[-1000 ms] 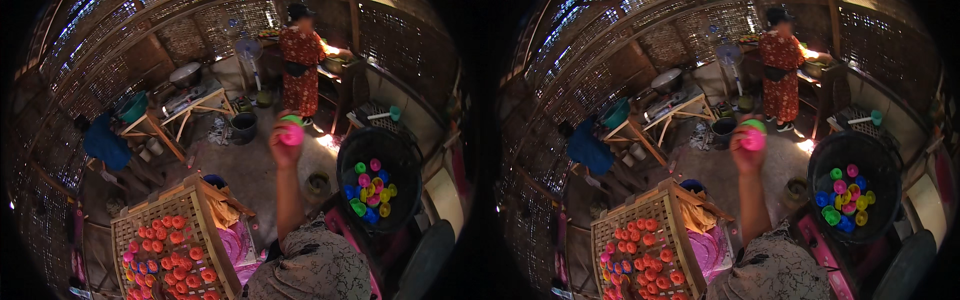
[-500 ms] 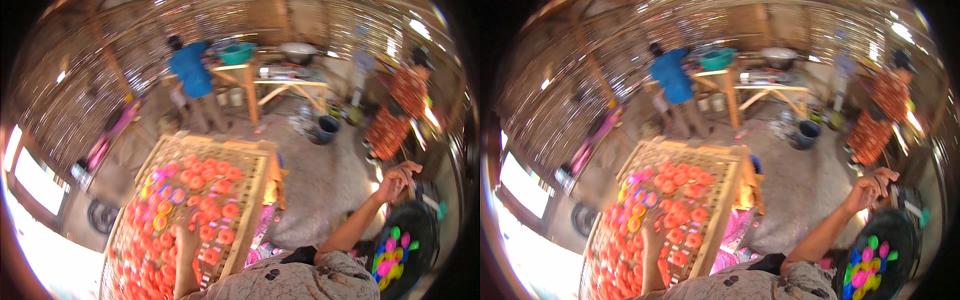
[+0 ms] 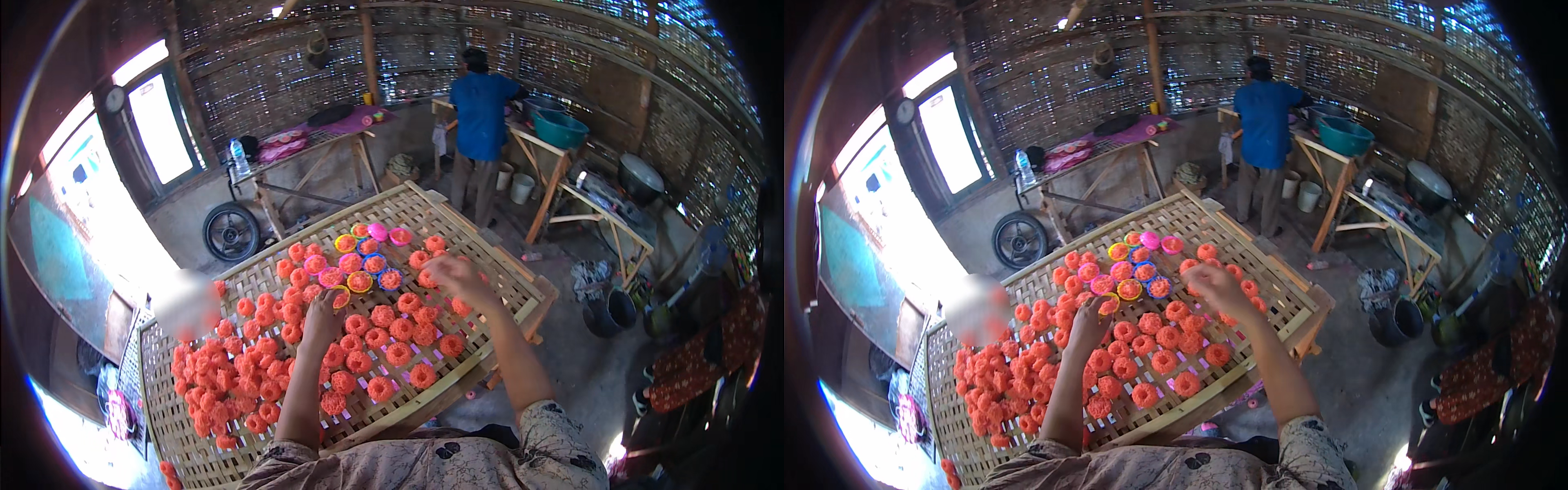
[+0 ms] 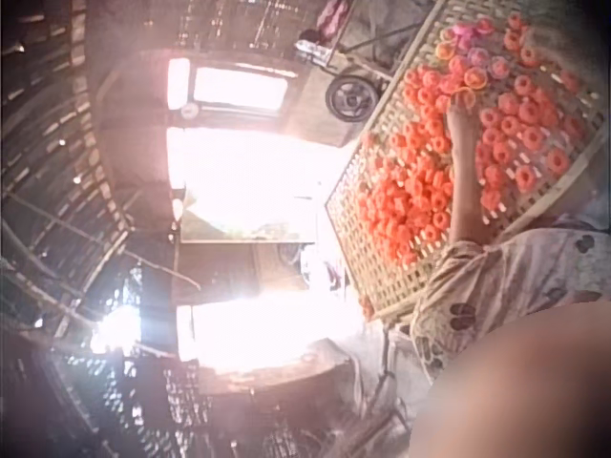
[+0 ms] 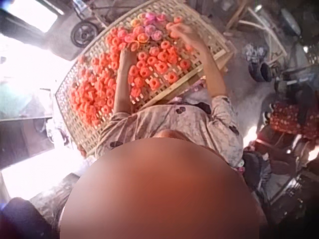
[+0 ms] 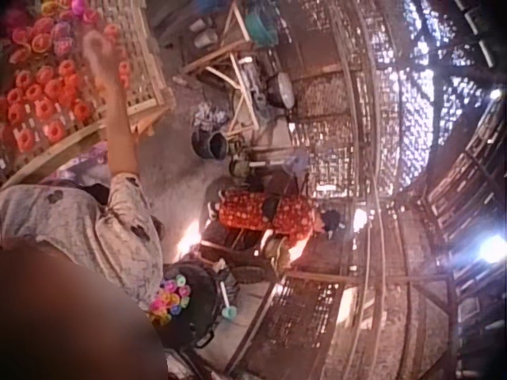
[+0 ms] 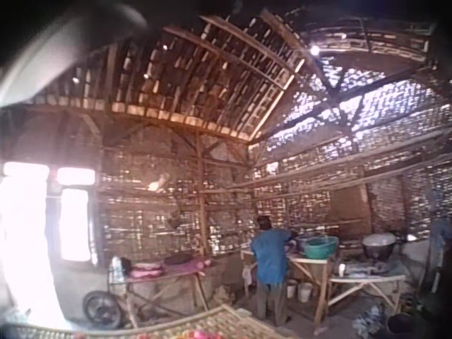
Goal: The person arranges small red flower-like objects on a woven bamboo tray. They pick up the items one by one and place them in neat rows, occasionally using colorful plastic rings to group or separate sections. The person works steadily, filling the tray with the red items.
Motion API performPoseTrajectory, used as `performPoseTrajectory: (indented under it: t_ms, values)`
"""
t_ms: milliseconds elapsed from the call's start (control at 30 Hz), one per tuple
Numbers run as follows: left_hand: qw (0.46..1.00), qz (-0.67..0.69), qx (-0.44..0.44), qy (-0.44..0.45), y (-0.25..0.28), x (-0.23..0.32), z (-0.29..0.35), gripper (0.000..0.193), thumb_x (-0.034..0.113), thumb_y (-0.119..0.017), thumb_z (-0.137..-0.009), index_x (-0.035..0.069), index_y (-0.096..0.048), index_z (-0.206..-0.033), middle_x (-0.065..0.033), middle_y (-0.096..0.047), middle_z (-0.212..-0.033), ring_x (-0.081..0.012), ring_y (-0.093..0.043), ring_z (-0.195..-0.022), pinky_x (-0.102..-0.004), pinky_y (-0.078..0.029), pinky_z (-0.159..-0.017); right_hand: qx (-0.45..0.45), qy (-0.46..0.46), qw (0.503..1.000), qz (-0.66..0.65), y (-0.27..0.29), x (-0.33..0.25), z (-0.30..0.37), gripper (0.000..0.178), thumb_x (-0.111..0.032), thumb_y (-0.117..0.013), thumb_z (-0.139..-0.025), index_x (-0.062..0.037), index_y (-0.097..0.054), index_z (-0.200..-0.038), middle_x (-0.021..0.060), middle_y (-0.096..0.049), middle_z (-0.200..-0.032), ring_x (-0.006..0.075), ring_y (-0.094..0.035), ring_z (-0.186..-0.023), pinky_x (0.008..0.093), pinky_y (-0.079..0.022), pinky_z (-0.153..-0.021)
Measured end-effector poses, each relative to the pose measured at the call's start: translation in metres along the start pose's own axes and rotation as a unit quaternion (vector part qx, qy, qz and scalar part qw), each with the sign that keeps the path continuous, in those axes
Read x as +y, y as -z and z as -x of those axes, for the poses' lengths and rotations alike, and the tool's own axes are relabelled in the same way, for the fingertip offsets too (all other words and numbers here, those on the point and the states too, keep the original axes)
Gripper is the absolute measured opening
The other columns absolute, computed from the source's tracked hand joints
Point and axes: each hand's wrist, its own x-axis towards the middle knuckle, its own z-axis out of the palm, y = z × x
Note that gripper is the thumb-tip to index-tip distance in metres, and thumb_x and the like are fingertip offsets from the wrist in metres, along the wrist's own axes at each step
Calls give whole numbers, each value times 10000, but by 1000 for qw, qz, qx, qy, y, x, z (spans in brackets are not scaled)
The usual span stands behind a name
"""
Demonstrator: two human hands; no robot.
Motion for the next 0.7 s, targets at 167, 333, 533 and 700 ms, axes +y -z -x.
performPoseTrajectory:
  t_ms: [167,333,533,700]
  values:
    - [1000,-9,-22,6,-23,-24,-23,514,155,-708,-775,43,-540,-1247,-196,-570,-1229,-365,-554,-1127,-431,-459,-964,-27,111,936,333,-67,84,-68,418,-192,-714,-812,-49,-581,-1182,162,-588,-1120,300,-593,-1045,417,-482,-905]
    - [995,-82,-35,48,-49,-37,-29,573,202,-729,-770,28,-516,-1273,-190,-570,-1240,-339,-541,-1160,-425,-447,-979,-77,104,831,541,-88,109,-84,456,-139,-694,-771,-49,-533,-1188,192,-546,-1192,384,-527,-1135,448,-452,-949]
    - [992,10,-25,122,-36,-41,-29,545,166,-712,-769,50,-521,-1265,-189,-619,-1132,-350,-604,-1029,-419,-497,-897,-117,12,941,317,-69,84,-97,430,-104,-645,-792,-35,-533,-1201,206,-629,-1060,325,-643,-943,406,-526,-812]
    - [929,307,-28,202,-45,-63,-32,499,172,-724,-740,53,-573,-1200,-181,-646,-1065,-350,-620,-994,-424,-514,-852,-174,-116,976,-53,-60,100,-106,384,-223,-699,-811,22,-604,-1092,178,-641,-1048,212,-643,-958,343,-523,-832]
